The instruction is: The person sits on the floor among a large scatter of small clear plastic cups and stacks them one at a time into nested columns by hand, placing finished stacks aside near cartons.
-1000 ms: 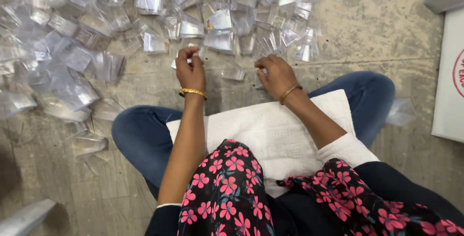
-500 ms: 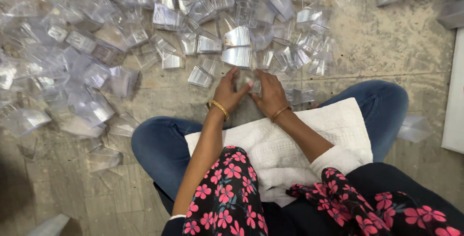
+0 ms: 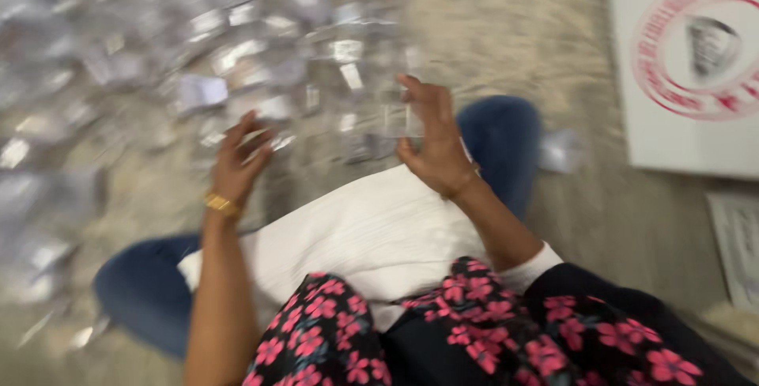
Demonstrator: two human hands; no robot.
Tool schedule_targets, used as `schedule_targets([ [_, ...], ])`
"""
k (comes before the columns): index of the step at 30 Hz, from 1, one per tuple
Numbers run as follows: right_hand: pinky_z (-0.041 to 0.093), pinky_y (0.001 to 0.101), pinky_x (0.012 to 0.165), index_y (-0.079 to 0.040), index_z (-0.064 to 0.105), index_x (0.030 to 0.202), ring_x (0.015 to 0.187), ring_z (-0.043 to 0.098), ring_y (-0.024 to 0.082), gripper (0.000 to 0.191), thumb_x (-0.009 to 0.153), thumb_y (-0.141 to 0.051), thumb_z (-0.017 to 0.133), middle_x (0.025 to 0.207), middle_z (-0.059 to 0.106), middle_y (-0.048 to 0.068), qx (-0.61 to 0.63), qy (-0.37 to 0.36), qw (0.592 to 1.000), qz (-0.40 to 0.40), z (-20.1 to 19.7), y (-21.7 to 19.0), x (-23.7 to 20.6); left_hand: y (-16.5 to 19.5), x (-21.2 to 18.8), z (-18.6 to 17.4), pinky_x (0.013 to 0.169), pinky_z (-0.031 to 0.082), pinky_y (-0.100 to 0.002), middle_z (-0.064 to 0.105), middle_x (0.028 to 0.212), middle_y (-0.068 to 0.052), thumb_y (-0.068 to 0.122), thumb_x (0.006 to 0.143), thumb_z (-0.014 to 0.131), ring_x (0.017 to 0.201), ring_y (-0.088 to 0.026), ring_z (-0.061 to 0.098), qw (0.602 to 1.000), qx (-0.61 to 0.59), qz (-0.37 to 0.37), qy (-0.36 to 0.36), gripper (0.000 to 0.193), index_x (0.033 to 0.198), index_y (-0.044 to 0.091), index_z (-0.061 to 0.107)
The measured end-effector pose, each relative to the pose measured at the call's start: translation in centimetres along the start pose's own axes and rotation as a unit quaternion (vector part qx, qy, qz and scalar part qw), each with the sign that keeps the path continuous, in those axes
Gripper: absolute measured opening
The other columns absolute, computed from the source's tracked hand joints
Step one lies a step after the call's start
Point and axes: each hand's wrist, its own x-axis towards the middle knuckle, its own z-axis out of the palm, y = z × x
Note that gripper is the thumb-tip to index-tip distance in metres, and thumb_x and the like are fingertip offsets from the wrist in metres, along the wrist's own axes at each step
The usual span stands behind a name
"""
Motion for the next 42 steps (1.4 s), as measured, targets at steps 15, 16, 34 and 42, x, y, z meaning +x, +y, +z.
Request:
schedule_targets([
  [15,0.033,0.0543,0.113,0.001,0.041,0.152,0.141,0.038,0.049,0.098,0.073,-0.024,0.094,0.153,0.041,0.031,-0.3,0.156,0.928,0.159,-12.8,14.4,-17.3,4.4,0.9,1.4,0.11,0.053,-0.036,0.063,0.138,-0.017,0.008,0.097,0.074,0.128,-0.027,0.064,0.999,-0.036,0.002,0.008,0.057,0.149,-0.003,0.054],
  [16,0.032,0.0547,0.117,0.001,0.04,0.154,0.144,0.036,0.05,0.098,0.076,-0.026,0.093,0.155,0.041,0.03,-0.3,0.162,0.93,0.135,-13.1,14.5,-17.0,4.3,0.8,1.4,0.109,0.054,-0.037,0.064,0.137,-0.017,0.009,0.096,0.075,0.128,-0.028,0.064,0.999,-0.032,0.009,0.009,0.057,0.148,-0.003,0.053],
  [34,0.041,0.0426,0.116,-0.008,0.047,0.15,0.139,0.05,0.037,0.071,0.087,-0.019,0.077,0.148,0.052,0.017,-0.025,-0.151,0.988,-0.035,5.3,-1.1,0.6,3.6,1.2,5.0,0.111,0.045,-0.034,0.054,0.148,-0.008,0.008,0.093,0.074,0.138,-0.02,0.052,0.989,-0.02,0.069,-0.132,0.077,0.158,0.013,0.034],
  [42,0.042,0.0439,0.121,-0.001,0.045,0.155,0.139,0.05,0.038,0.067,0.096,-0.008,0.075,0.148,0.054,0.022,-0.245,0.201,0.946,0.061,-15.1,4.9,-11.3,2.5,2.6,2.5,0.089,0.058,-0.028,0.069,0.122,-0.008,0.019,0.107,0.061,0.109,-0.015,0.069,0.999,0.036,0.03,0.007,0.033,0.135,0.003,0.06],
])
